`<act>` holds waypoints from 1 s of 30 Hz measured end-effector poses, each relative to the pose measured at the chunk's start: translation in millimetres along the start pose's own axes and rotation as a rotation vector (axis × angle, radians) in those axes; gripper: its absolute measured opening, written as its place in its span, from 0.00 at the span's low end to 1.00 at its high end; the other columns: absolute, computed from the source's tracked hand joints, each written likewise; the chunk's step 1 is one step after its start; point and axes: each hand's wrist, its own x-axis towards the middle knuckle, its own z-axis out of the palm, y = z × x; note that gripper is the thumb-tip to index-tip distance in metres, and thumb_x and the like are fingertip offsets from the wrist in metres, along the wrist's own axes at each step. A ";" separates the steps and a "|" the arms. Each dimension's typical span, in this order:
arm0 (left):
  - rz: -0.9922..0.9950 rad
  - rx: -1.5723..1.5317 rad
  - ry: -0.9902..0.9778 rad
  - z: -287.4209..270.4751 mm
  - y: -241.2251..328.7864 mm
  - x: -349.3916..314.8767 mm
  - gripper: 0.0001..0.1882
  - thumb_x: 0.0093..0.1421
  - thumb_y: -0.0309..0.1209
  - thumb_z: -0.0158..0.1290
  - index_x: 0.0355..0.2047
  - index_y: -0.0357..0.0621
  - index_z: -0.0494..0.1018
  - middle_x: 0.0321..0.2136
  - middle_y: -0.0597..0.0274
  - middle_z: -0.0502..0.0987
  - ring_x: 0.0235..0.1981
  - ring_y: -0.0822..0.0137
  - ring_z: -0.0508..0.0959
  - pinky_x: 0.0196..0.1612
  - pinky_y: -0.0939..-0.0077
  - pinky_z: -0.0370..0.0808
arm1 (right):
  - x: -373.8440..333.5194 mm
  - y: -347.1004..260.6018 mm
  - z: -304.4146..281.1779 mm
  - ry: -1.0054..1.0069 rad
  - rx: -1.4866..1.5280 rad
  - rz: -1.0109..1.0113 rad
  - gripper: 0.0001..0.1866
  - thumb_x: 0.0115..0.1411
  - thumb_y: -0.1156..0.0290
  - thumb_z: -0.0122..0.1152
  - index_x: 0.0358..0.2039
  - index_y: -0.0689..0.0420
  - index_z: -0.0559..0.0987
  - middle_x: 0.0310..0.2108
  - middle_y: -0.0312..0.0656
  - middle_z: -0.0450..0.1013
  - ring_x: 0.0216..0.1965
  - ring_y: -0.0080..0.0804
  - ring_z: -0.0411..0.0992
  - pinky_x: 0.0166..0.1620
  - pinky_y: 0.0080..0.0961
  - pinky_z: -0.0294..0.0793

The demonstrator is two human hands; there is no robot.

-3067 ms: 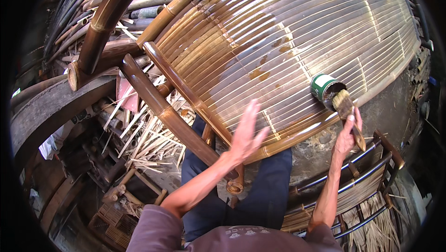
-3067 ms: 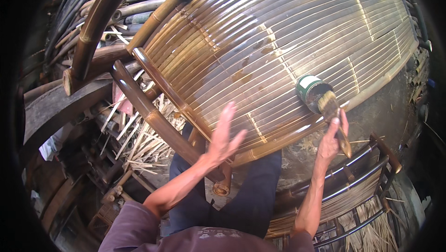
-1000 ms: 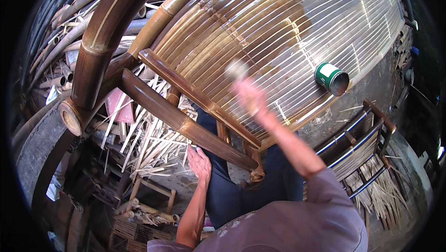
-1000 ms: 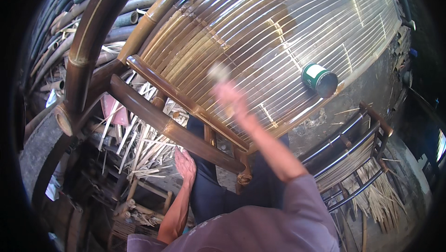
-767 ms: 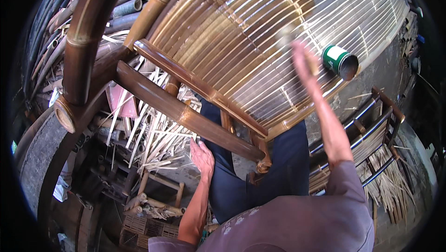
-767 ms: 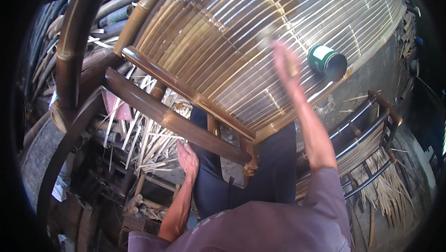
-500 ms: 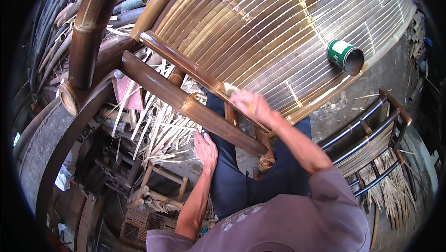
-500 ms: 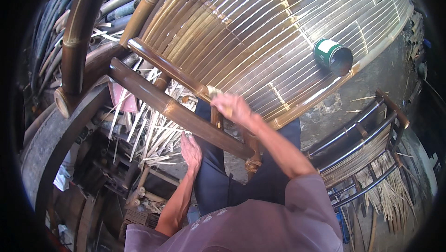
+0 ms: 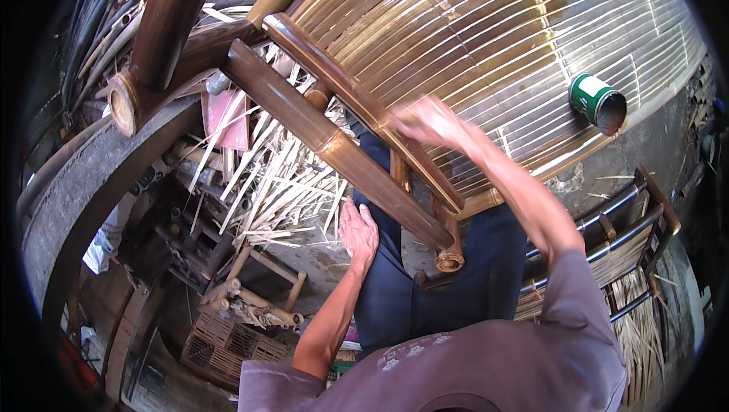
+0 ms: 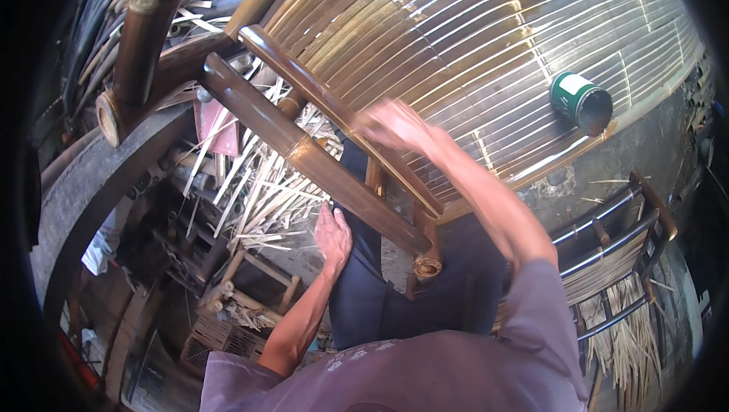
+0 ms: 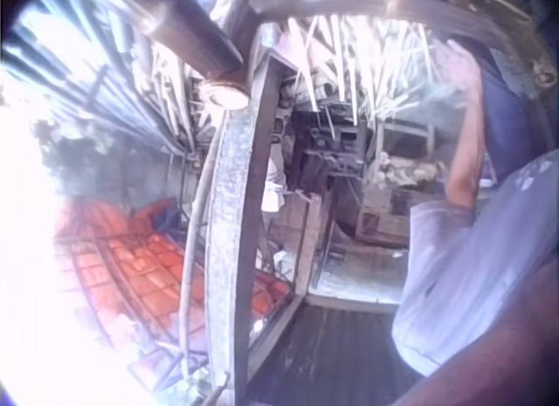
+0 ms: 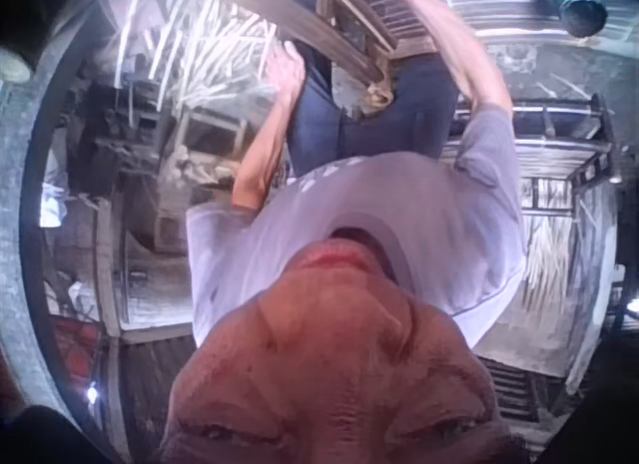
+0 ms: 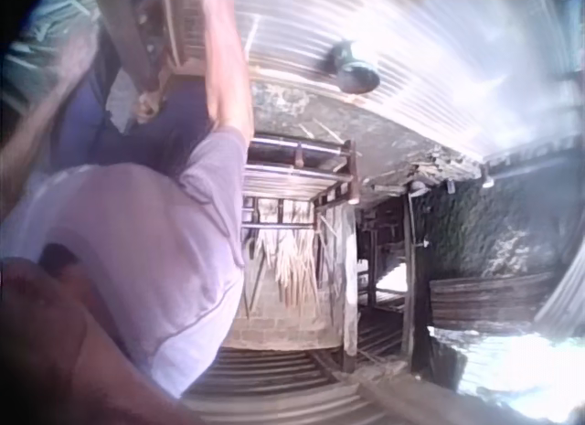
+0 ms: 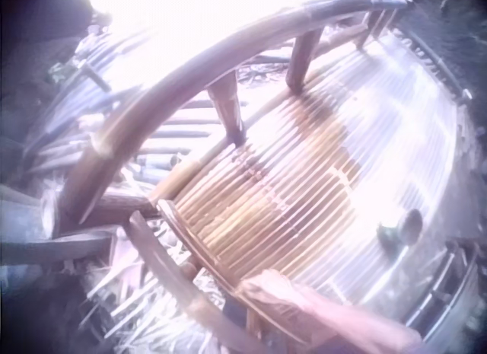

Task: The person applies a varnish to a bamboo chair using a brush. They dip the brush into a can and coat the chair's frame and seat slats, repeatedly reloading the brush as needed.

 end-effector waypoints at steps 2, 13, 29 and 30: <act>0.058 0.039 0.032 0.1 2.5 4.8 0.28 0.70 0.41 0.37 0.61 0.29 0.61 0.56 0.38 0.70 0.58 0.43 0.70 0.61 0.56 0.64 | 94.4 15.8 -9.8 0.340 -0.139 -0.331 0.10 0.65 0.68 0.54 0.46 0.49 0.78 0.41 0.42 0.79 0.25 0.33 0.77 0.25 0.31 0.79; -0.180 -0.187 -0.149 -12.3 -3.2 9.3 0.30 0.71 0.46 0.34 0.68 0.43 0.55 0.65 0.48 0.61 0.67 0.50 0.60 0.66 0.52 0.56 | -49.4 -45.7 7.1 -1.081 -0.499 -0.002 0.10 0.62 0.65 0.51 0.40 0.46 0.80 0.38 0.45 0.77 0.42 0.38 0.78 0.40 0.33 0.81; -0.111 -0.208 -0.087 -17.2 -4.8 10.2 0.29 0.70 0.44 0.37 0.65 0.38 0.60 0.62 0.46 0.65 0.64 0.49 0.64 0.63 0.55 0.60 | -47.0 36.6 -92.4 0.452 -0.153 0.202 0.13 0.65 0.67 0.55 0.48 0.54 0.79 0.47 0.41 0.77 0.41 0.30 0.78 0.42 0.23 0.82; -0.098 -0.194 -0.103 -16.2 -2.9 11.3 0.29 0.70 0.44 0.37 0.65 0.38 0.60 0.62 0.45 0.65 0.64 0.49 0.64 0.63 0.55 0.60 | -87.2 65.5 -134.8 0.543 -0.294 0.283 0.16 0.69 0.65 0.49 0.53 0.56 0.76 0.50 0.41 0.74 0.43 0.31 0.77 0.46 0.24 0.80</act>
